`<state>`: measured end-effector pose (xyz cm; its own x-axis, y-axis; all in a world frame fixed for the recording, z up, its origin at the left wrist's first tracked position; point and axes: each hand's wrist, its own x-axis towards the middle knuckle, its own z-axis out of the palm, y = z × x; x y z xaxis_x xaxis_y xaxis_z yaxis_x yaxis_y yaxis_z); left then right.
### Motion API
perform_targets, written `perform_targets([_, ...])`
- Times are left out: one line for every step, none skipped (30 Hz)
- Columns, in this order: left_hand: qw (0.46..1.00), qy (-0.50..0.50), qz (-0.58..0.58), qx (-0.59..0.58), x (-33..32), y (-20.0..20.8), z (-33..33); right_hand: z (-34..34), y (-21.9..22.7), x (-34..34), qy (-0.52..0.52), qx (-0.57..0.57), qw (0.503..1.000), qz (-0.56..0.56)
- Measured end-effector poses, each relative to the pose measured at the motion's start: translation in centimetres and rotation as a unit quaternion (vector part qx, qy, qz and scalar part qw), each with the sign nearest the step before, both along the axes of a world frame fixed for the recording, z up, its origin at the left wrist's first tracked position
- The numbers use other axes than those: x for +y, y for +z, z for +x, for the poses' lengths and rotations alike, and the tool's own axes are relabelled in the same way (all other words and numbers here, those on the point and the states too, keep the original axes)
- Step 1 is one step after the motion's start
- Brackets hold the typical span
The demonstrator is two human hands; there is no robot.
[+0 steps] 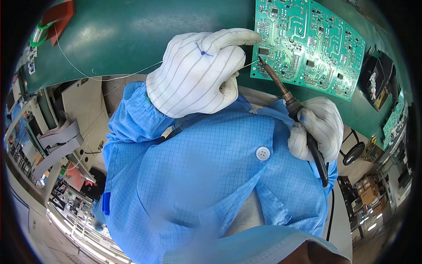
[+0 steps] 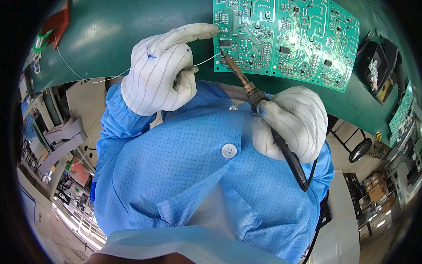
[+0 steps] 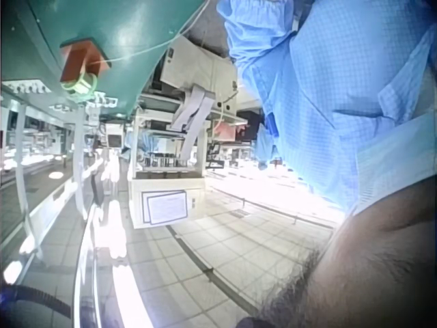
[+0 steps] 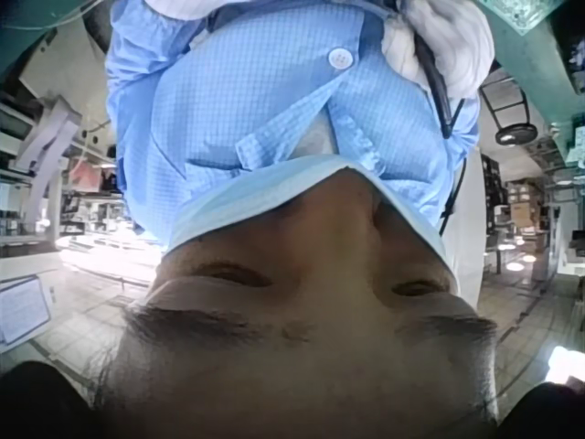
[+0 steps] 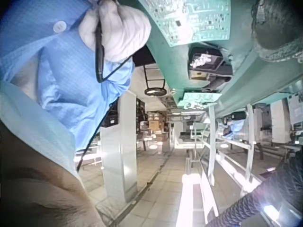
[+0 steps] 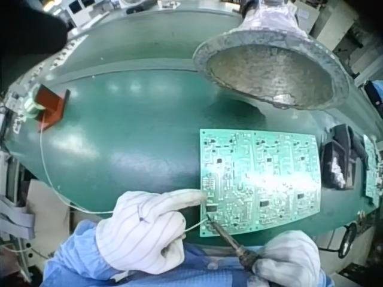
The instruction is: Soldering electronic components onto a printed circuit board.
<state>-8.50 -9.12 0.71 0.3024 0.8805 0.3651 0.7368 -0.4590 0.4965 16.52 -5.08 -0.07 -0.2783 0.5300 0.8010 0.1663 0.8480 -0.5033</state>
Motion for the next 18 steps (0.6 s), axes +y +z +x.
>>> perform_targets([1.000, 0.000, 0.000, 0.001, 0.0, 0.0, 0.0, -0.2, -0.1, 0.1, -0.005, 0.010, 1.000, 0.010])
perform_targets([1.000, 0.000, 0.001, 0.002, 0.0, 0.0, 0.0, -0.3, -0.2, 0.3, 0.000, 0.017, 1.000, 0.019])
perform_targets([1.000, -0.001, 0.001, 0.002, 0.0, 0.0, 0.0, -0.4, -0.1, 0.3, -0.008, 0.021, 0.999, 0.023])
perform_targets([1.000, -0.002, -0.001, 0.002, 0.0, 0.0, 0.0, -0.5, 0.0, 0.4, -0.004, 0.022, 1.000, 0.018])
perform_targets([1.000, -0.003, -0.003, 0.001, 0.1, 0.0, 0.0, -0.5, 0.1, 0.3, -0.013, 0.021, 1.000, 0.009])
perform_targets([1.000, -0.004, -0.005, 0.001, 0.1, 0.0, 0.0, -0.5, 0.4, 0.3, -0.014, 0.014, 1.000, 0.002])
perform_targets([1.000, -0.004, -0.005, 0.001, 0.1, 0.0, 0.0, -0.5, 0.6, 0.3, -0.015, 0.007, 1.000, -0.005])
perform_targets([1.000, -0.005, -0.005, 0.000, 0.1, 0.0, 0.0, -0.4, 0.7, 0.4, -0.008, -0.005, 1.000, -0.009])
perform_targets([1.000, -0.006, -0.005, 0.000, 0.1, 0.0, -0.1, -0.4, 0.9, 0.5, -0.005, -0.014, 1.000, -0.010])
perform_targets([1.000, -0.006, -0.004, -0.004, 0.1, 0.0, -0.1, -0.4, 1.0, 0.6, 0.007, -0.006, 1.000, -0.002])
perform_targets([1.000, -0.005, -0.004, -0.008, 0.1, 0.0, -0.1, -0.4, 1.0, 0.8, 0.015, 0.004, 1.000, 0.009])
perform_targets([1.000, -0.004, -0.004, -0.011, 0.1, 0.0, -0.1, -0.2, 1.2, 0.8, 0.026, -0.010, 1.000, 0.006])
perform_targets([1.000, -0.004, -0.004, -0.010, 0.1, 0.0, -0.1, -0.1, 1.3, 1.0, 0.036, -0.006, 0.999, -0.006])
perform_targets([1.000, -0.004, -0.003, -0.009, 0.1, 0.0, -0.1, 0.4, 1.8, 0.9, 0.050, -0.027, 0.998, -0.032])
perform_targets([1.000, -0.004, -0.002, -0.008, 0.1, 0.0, -0.1, 0.8, 2.2, 0.9, 0.062, -0.042, 0.996, -0.049])
perform_targets([1.000, -0.004, -0.003, -0.011, 0.0, -0.1, -0.1, 1.2, 2.4, 0.9, 0.081, -0.065, 0.993, -0.063])
perform_targets([1.000, -0.005, -0.004, -0.013, 0.0, -0.1, -0.1, 1.6, 2.7, 1.0, 0.100, -0.083, 0.989, -0.069])
perform_targets([1.000, -0.007, -0.005, -0.015, 0.0, -0.2, -0.1, 2.1, 2.8, 1.0, 0.114, -0.098, 0.986, -0.077])
